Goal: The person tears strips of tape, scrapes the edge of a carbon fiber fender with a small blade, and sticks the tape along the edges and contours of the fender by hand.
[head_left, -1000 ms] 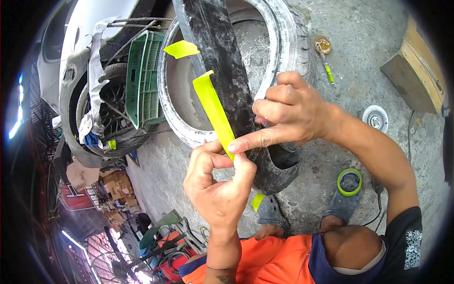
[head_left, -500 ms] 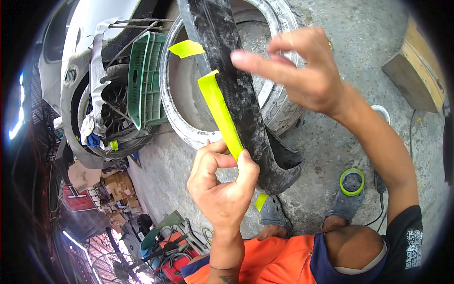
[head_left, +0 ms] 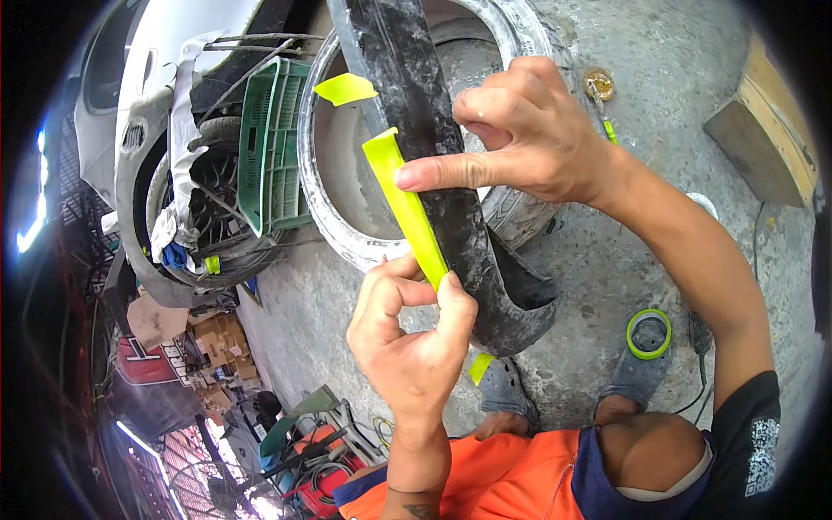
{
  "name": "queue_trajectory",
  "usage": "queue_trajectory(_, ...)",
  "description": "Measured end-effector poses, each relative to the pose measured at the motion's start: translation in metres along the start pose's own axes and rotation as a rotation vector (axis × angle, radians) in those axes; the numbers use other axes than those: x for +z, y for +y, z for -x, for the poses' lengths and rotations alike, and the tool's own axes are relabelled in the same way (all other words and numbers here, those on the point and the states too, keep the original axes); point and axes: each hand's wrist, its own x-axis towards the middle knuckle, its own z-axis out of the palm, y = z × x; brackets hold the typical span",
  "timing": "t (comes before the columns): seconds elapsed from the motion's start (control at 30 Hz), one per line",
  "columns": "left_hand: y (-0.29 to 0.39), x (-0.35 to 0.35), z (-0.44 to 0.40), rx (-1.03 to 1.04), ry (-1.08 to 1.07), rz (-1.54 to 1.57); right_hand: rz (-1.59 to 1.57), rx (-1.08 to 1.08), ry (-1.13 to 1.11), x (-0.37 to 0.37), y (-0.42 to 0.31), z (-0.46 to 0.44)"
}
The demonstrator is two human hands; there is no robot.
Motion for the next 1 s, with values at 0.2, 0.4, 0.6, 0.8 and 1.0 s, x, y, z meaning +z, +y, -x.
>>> queue_trajectory(0.2,-0.002,0.0,0.001,0.026,-0.013,-0.017,-0.212,0.15,-0.082,-0.012,-0.006,-0.003)
queue_trajectory(0.4,0.003,-0.001,-0.001,0.02,-0.016,-0.044,-0.445,0.413,0.128,-0.036,-0.012,-0.035)
queue_trajectory(0.6,0.002,0.001,0.001,0.067,0.0,-0.106,-0.546,0.323,0.047,-0.037,-0.01,-0.068)
queue_trajectory(0.8,-0.002,0.001,0.002,0.065,0.008,-0.079,-0.71,0.457,0.029,-0.03,-0.01,-0.071)
queue_trajectory(1.0,-0.009,-0.003,0.001,0.041,-0.023,-0.006,-0.655,0.508,0.02,-0.025,-0.01,-0.068)
